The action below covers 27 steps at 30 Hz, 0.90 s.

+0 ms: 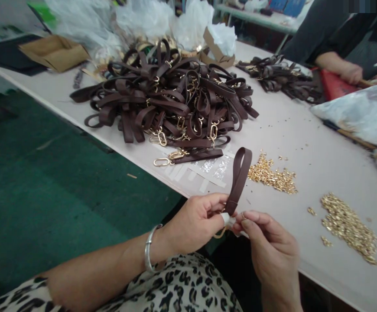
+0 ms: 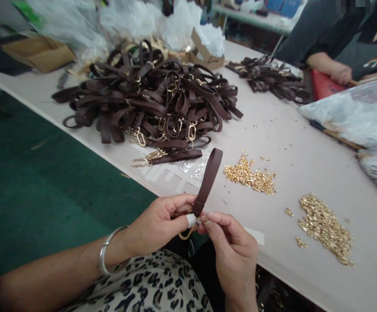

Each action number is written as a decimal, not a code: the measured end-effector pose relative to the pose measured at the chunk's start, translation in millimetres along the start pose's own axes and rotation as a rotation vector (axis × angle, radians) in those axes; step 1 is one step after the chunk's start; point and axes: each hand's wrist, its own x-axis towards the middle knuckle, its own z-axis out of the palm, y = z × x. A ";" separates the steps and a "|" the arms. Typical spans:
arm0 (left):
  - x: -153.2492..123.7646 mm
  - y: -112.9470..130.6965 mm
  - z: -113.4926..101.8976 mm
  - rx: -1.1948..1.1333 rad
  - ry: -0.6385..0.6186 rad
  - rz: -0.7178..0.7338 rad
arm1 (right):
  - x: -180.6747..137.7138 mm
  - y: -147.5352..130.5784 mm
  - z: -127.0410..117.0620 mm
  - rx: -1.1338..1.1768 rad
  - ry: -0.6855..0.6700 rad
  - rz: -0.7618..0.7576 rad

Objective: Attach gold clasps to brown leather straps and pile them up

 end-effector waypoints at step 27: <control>-2.3 -17.9 0.3 0.747 0.006 0.317 | -3.2 -4.3 8.8 0.026 0.026 0.031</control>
